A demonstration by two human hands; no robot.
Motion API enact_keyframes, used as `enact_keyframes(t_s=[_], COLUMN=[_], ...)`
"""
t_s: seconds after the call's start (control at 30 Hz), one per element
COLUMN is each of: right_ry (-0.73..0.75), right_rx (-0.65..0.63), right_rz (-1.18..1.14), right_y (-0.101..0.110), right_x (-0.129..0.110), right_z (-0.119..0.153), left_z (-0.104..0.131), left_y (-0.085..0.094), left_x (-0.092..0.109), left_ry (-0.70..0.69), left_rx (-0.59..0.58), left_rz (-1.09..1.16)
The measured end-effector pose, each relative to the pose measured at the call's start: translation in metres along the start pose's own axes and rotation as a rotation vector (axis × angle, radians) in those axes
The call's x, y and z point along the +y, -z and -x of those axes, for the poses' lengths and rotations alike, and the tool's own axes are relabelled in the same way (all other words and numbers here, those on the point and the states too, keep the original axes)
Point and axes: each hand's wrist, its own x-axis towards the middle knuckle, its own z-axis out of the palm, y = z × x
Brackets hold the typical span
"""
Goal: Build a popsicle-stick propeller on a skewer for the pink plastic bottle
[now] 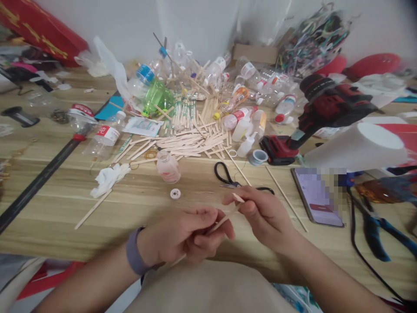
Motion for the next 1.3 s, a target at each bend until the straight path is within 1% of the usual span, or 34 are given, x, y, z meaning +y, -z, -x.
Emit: enact_keyframes(t_s=[0.03, 0.07, 0.1, 0.13, 0.23, 0.27, 0.33, 0.4, 0.53, 0.6, 0.67, 0.7, 0.73, 0.8, 0.87, 0.97, 1.03, 1.1, 1.13, 1.2, 1.3], right_ry=[0.009, 0.007, -0.003, -0.022, -0.129, -0.179, -0.297, -0.417, -0.659, -0.756, -0.774, -0.744, -0.690, -0.531, -0.355, -0.150, -0.085, -0.074, -0.093, -0.173, -0.347], right_rx=[0.003, 0.005, 0.003, -0.006, -0.042, -0.044, -0.025, 0.010, 0.029, 0.032, 0.053, 0.062, 0.070, 0.076, 0.060, 0.026, -0.012, -0.059, -0.094, -0.187, -0.311], right_rz=[-0.024, -0.042, -0.056, -0.072, -0.155, -0.195, -0.277, -0.351, -0.542, -0.616, -0.604, -0.565, -0.513, -0.388, -0.299, -0.270, -0.297, -0.321, -0.336, -0.406, -0.594], right_y=[0.000, -0.001, -0.001, -0.002, -0.007, -0.009, -0.015, -0.021, -0.030, -0.031, -0.031, -0.031, -0.030, -0.029, -0.028, -0.029, -0.029, -0.027, -0.024, -0.018, -0.004], right_x=[0.000, 0.000, 0.000, -0.001, -0.002, -0.001, 0.000, 0.002, 0.000, -0.003, -0.005, -0.006, -0.005, -0.002, 0.004, 0.014, 0.019, 0.020, 0.020, 0.018, 0.012], right_z=[0.001, 0.001, 0.002, 0.003, 0.007, 0.008, 0.012, 0.014, 0.012, 0.010, 0.008, 0.009, 0.010, 0.014, 0.019, 0.023, 0.023, 0.022, 0.022, 0.022, 0.025], left_z=[0.000, 0.000, 0.000, 0.000, 0.002, 0.003, 0.004, 0.005, 0.003, 0.001, -0.001, -0.001, -0.001, 0.000, 0.001, 0.004, 0.005, 0.006, 0.007, 0.008, 0.012], left_y=[-0.001, -0.003, -0.006, -0.008, -0.012, -0.012, -0.008, -0.004, 0.003, 0.003, 0.002, 0.001, 0.000, -0.004, -0.007, -0.009, -0.008, -0.006, -0.005, -0.002, 0.002], left_x=[-0.001, -0.001, -0.001, -0.001, 0.001, 0.001, -0.001, -0.004, -0.008, -0.008, -0.008, -0.007, -0.006, -0.005, -0.003, -0.003, -0.003, -0.003, -0.003, -0.003, -0.004], left_ry=[0.010, 0.007, -0.011, -0.041, -0.165, -0.208, -0.275, -0.298, -0.249, -0.232, -0.225, -0.225, -0.225, -0.212, -0.156, -0.035, 0.040, 0.078, 0.073, 0.023, -0.039], left_rx=[0.005, 0.039, 0.100, 0.179, 0.416, 0.472, 0.556, 0.603, 0.636, 0.652, 0.667, 0.661, 0.644, 0.591, 0.531, 0.445, 0.384, 0.346, 0.333, 0.317, 0.279], left_rz=[0.028, 0.004, -0.076, -0.202, -0.705, -0.854, -1.070, -1.215, -1.457, -1.537, -1.521, -1.466, -1.386, -1.191, -0.978, -0.651, -0.472, -0.372, -0.357, -0.383, -0.438])
